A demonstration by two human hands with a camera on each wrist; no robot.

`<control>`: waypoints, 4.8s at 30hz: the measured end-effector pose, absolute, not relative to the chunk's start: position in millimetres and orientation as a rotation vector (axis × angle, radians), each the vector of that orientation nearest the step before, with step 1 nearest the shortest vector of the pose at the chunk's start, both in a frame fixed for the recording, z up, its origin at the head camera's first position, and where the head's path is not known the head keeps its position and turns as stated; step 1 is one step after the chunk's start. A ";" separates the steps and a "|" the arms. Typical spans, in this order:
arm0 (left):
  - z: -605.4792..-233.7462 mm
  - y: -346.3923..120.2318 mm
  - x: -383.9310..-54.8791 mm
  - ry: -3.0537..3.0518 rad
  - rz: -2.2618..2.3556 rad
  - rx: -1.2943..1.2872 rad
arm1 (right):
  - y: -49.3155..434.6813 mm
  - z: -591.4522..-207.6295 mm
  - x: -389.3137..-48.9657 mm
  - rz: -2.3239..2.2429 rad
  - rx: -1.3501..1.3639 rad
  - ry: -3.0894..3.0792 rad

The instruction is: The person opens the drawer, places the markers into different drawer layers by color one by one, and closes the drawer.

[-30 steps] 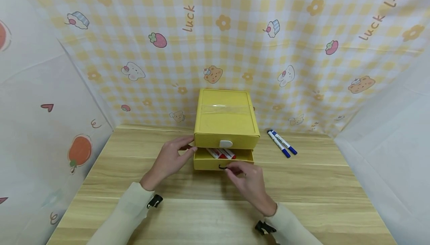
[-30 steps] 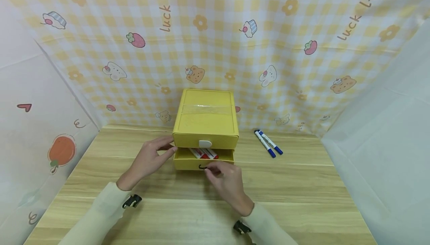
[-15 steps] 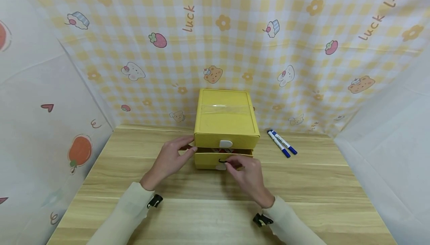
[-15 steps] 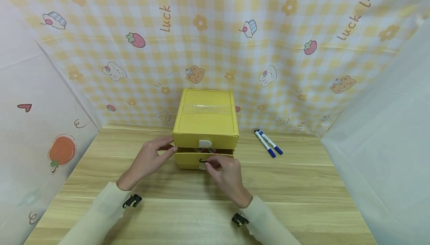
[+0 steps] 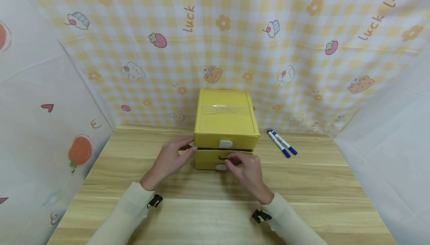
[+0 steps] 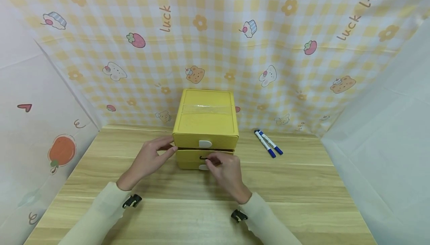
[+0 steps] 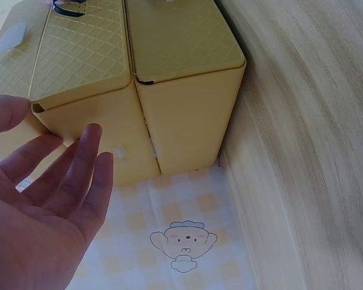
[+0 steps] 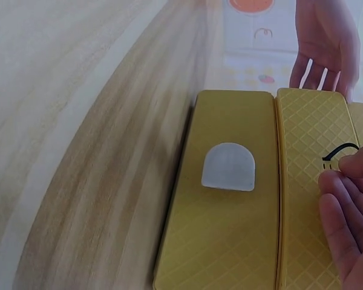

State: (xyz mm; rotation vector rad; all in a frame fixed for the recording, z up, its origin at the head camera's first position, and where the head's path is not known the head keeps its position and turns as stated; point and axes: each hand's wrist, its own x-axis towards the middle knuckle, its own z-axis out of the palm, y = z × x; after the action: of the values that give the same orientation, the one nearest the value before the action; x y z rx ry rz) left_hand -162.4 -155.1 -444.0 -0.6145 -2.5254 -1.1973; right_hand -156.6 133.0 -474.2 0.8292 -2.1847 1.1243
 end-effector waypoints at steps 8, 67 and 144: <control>-443.3 -154.6 -162.3 -2.520 -1.208 -0.624 | 132.3 -473.9 -161.1 1.133 0.807 -2.182; -492.7 -150.2 -157.4 -2.619 -1.246 -0.530 | 127.4 -507.0 -152.9 0.916 0.747 -2.432; -483.6 -152.5 -160.9 -2.673 -1.270 -0.530 | 148.7 -479.7 -69.3 0.510 1.275 -2.356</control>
State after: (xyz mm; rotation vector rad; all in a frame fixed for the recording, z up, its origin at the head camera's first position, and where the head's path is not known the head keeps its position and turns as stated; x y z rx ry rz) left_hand -160.9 -152.5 -483.6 -0.5300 -2.6727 -1.2698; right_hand -69.3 148.7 -479.7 1.2748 -2.3562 0.5097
